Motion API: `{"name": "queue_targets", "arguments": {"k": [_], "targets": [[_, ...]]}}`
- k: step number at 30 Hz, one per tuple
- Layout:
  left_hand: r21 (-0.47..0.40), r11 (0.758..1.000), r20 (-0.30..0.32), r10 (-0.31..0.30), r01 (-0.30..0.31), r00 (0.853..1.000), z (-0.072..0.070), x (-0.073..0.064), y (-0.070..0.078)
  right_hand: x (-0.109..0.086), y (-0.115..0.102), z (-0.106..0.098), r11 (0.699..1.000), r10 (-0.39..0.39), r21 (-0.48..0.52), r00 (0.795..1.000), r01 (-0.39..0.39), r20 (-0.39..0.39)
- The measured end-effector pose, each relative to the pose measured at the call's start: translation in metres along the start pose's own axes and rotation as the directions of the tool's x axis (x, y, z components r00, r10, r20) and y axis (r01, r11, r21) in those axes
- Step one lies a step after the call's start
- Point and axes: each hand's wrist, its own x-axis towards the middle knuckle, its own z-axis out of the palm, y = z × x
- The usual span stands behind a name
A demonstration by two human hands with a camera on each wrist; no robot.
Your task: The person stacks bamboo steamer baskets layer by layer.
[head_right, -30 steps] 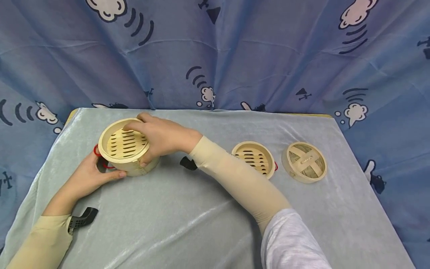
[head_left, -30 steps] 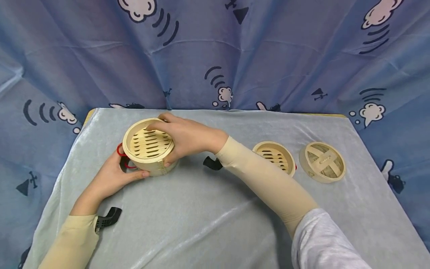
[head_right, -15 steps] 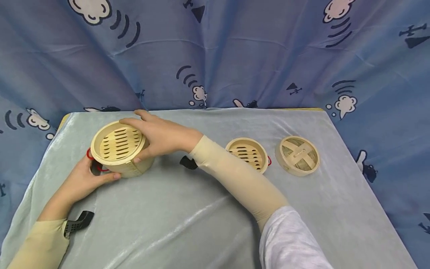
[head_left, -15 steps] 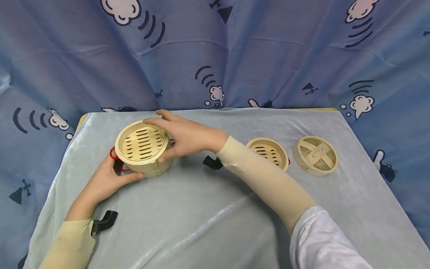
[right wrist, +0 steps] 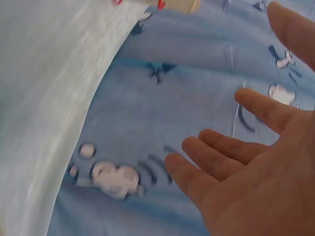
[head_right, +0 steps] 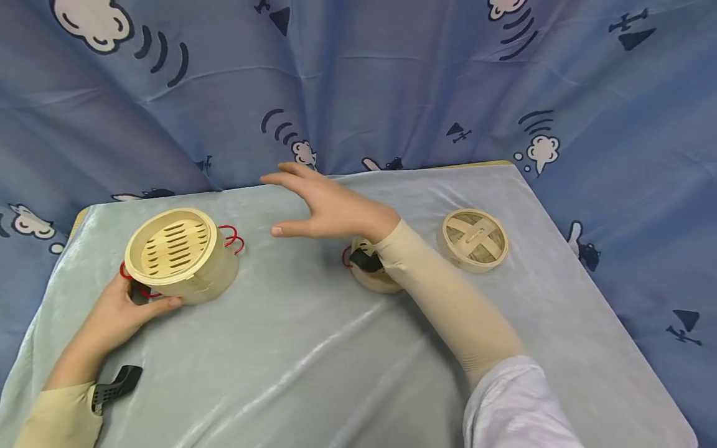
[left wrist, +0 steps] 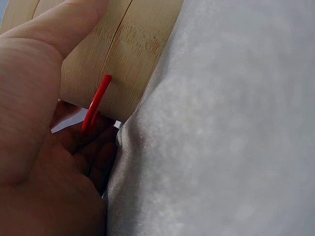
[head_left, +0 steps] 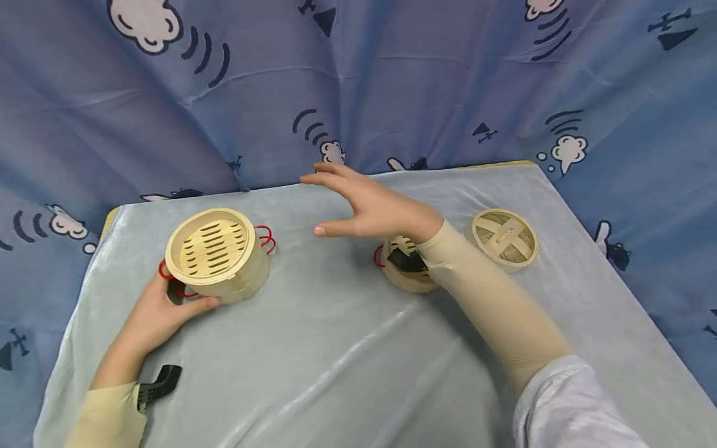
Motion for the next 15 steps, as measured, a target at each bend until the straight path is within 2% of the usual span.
{"name": "queue_targets", "arguments": {"k": [5,11,15], "targets": [[0.001,1.0,-0.004,0.0,0.0,1.0,-0.002,-0.001,-0.001,-0.029,0.02,-0.013,0.999,0.033,0.012,0.999,-0.033,-0.008],[-0.015,1.0,-0.002,0.018,-0.018,1.0,-0.001,-0.002,0.01,-0.065,0.043,-0.026,0.997,0.077,-0.009,0.997,-0.077,-0.02],[-0.012,1.0,0.005,0.007,-0.007,1.0,0.0,-0.002,0.01,-0.084,0.053,-0.03,0.996,0.092,0.001,0.996,-0.092,-0.015]]}}
